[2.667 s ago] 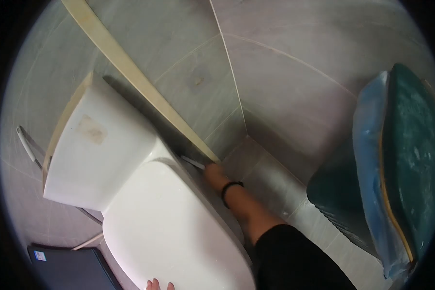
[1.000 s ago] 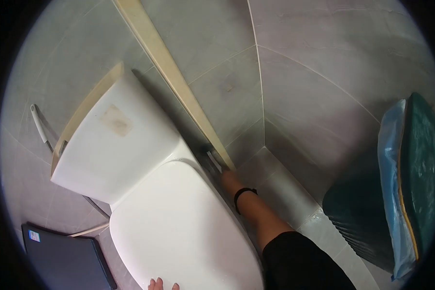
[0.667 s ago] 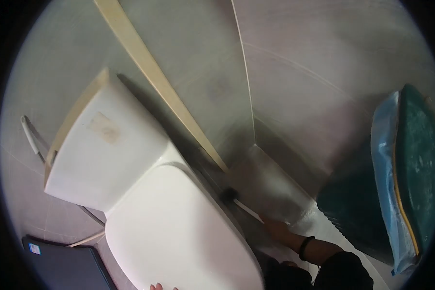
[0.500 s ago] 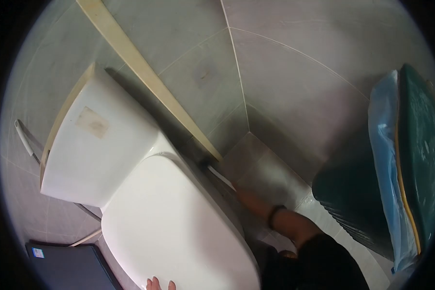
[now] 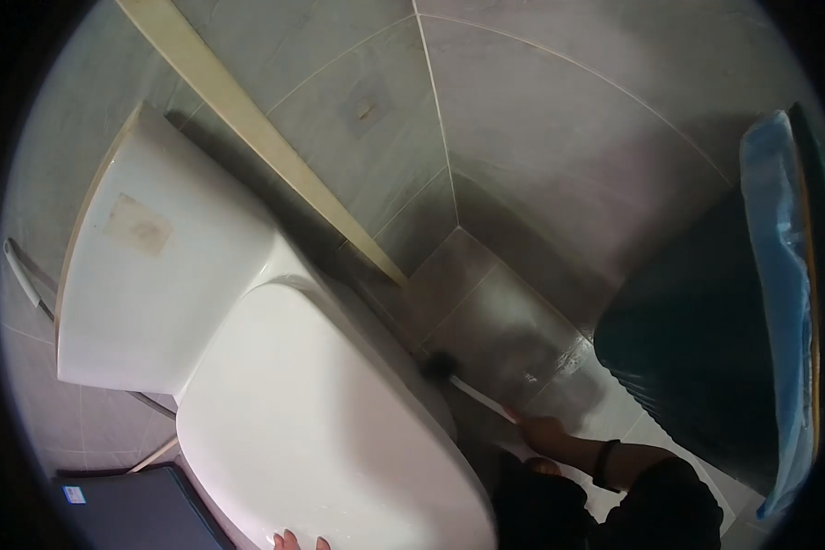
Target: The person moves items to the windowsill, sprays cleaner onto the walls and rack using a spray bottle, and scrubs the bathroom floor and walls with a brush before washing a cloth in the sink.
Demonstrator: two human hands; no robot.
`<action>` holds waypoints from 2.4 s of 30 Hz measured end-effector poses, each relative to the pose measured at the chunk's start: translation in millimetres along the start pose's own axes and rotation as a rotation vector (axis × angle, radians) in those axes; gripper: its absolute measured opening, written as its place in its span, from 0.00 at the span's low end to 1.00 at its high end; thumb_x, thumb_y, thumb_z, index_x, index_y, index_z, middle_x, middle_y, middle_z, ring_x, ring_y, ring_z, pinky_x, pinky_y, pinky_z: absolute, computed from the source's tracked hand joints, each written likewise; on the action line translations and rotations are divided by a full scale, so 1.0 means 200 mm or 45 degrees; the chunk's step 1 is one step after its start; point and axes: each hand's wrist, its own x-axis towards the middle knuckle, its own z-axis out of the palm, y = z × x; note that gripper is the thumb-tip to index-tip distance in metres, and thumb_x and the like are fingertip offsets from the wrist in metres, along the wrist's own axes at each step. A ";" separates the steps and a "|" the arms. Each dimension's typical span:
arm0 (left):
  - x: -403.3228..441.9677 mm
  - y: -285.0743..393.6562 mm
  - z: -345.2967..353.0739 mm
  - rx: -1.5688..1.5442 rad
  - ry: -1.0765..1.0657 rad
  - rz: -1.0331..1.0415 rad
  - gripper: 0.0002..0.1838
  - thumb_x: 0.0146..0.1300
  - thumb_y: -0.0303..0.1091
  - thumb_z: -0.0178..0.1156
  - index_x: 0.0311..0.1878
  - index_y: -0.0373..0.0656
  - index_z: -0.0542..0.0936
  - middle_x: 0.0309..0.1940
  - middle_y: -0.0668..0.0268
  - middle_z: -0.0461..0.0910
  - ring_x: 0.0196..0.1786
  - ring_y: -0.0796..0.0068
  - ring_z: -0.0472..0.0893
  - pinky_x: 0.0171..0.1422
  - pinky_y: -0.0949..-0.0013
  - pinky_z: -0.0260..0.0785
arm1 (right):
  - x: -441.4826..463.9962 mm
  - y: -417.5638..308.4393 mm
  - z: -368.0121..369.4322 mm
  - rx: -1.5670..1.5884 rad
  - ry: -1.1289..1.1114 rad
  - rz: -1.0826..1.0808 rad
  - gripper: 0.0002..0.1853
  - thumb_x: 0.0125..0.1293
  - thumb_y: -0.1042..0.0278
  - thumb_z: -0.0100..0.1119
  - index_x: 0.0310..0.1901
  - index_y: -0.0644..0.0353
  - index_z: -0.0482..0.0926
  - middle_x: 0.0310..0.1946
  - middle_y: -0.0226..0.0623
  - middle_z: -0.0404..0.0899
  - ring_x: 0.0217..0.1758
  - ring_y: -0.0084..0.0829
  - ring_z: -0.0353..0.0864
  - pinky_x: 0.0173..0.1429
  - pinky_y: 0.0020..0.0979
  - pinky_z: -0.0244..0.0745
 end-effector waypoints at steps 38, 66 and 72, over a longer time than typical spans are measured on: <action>0.09 -0.09 0.01 -0.027 -0.021 -0.042 0.30 0.62 0.43 0.54 0.67 0.40 0.71 0.70 0.37 0.58 0.70 0.31 0.57 0.71 0.35 0.48 | 0.78 0.10 -0.69 0.140 0.513 0.249 0.29 0.73 0.52 0.41 0.74 0.43 0.55 0.56 0.49 0.77 0.54 0.48 0.80 0.59 0.46 0.72; 0.17 -0.12 0.05 -0.049 0.041 -0.069 0.30 0.59 0.40 0.57 0.66 0.43 0.73 0.70 0.41 0.59 0.71 0.34 0.56 0.72 0.38 0.48 | 0.95 -0.05 -0.27 -0.304 0.442 0.037 0.28 0.75 0.50 0.37 0.74 0.41 0.55 0.47 0.49 0.81 0.49 0.45 0.82 0.58 0.48 0.72; 0.14 -0.11 0.05 -0.026 0.034 -0.040 0.30 0.60 0.40 0.56 0.67 0.43 0.73 0.71 0.42 0.58 0.72 0.34 0.56 0.72 0.39 0.48 | 0.82 -0.19 -0.63 0.204 0.616 0.346 0.25 0.75 0.50 0.37 0.71 0.42 0.63 0.50 0.48 0.79 0.52 0.46 0.80 0.59 0.45 0.72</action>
